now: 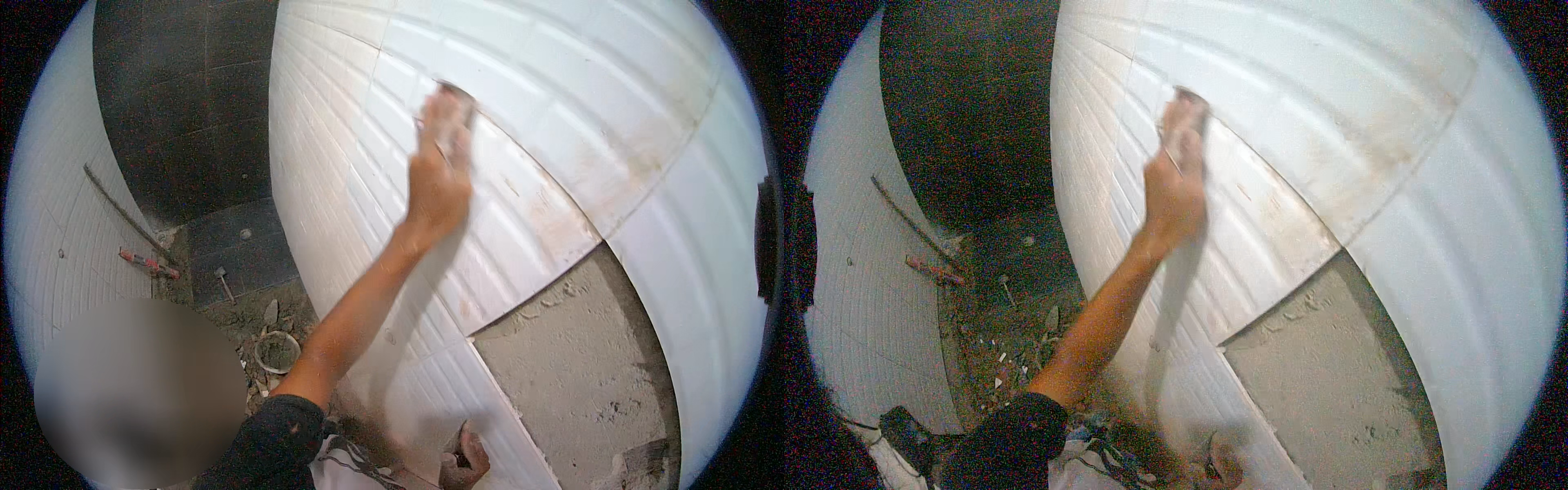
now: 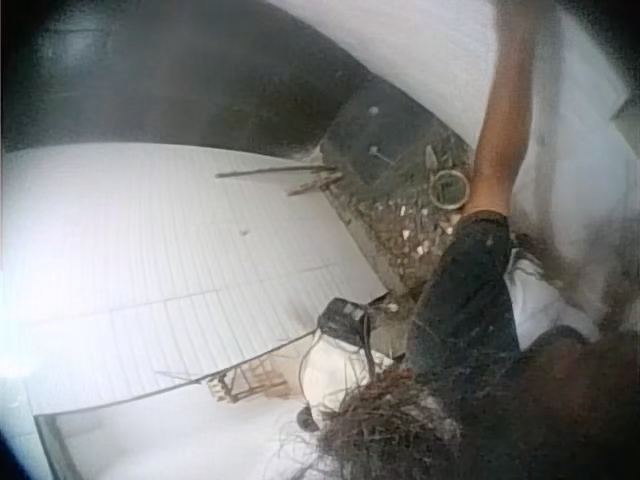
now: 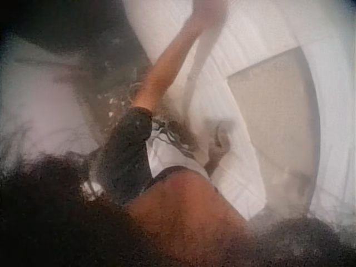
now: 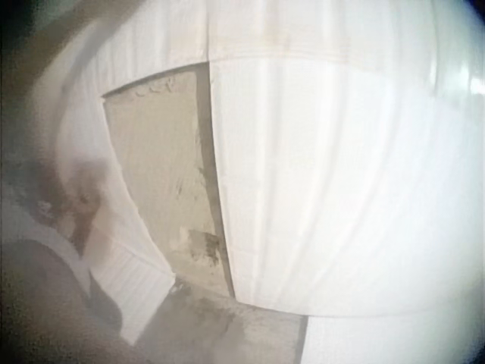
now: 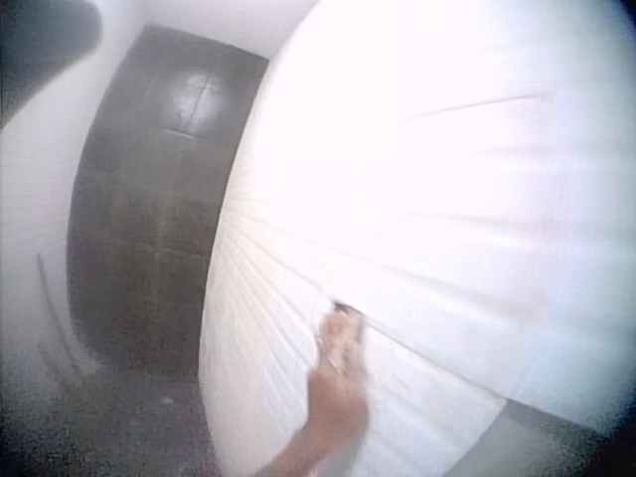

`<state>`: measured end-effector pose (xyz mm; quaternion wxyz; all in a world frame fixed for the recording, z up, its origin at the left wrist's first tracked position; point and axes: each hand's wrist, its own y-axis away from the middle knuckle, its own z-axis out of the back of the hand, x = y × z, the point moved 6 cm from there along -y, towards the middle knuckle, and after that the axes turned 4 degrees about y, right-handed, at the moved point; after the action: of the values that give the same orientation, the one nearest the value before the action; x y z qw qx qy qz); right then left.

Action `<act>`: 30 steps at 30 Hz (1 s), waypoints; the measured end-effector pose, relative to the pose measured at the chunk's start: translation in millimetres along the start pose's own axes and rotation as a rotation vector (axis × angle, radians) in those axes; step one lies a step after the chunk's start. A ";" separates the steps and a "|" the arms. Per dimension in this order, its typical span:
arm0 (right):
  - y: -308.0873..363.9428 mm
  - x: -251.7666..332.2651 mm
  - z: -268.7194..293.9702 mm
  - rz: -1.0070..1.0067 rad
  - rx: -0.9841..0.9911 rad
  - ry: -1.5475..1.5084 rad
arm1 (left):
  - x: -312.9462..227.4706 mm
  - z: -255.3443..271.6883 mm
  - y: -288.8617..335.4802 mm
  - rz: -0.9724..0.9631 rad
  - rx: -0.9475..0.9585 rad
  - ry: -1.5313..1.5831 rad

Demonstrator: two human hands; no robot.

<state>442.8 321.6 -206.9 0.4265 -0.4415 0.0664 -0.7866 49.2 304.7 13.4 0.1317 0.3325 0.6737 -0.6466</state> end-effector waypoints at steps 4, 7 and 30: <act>-16.2 5.0 -21.3 0.014 0.018 -0.008 | -34.2 -18.2 41.2 -0.472 0.149 -0.020; -28.1 11.6 -34.2 0.009 0.005 -0.029 | 8.3 2.6 -10.1 -0.445 0.057 -0.062; -278.4 222.9 -99.3 -0.085 -0.303 -1.054 | 65.0 135.8 152.0 0.281 -0.163 0.470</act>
<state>142.8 306.7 9.5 0.3015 -0.8345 -0.0618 -0.4572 60.6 183.8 -162.7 0.0869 0.5517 0.6829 -0.4709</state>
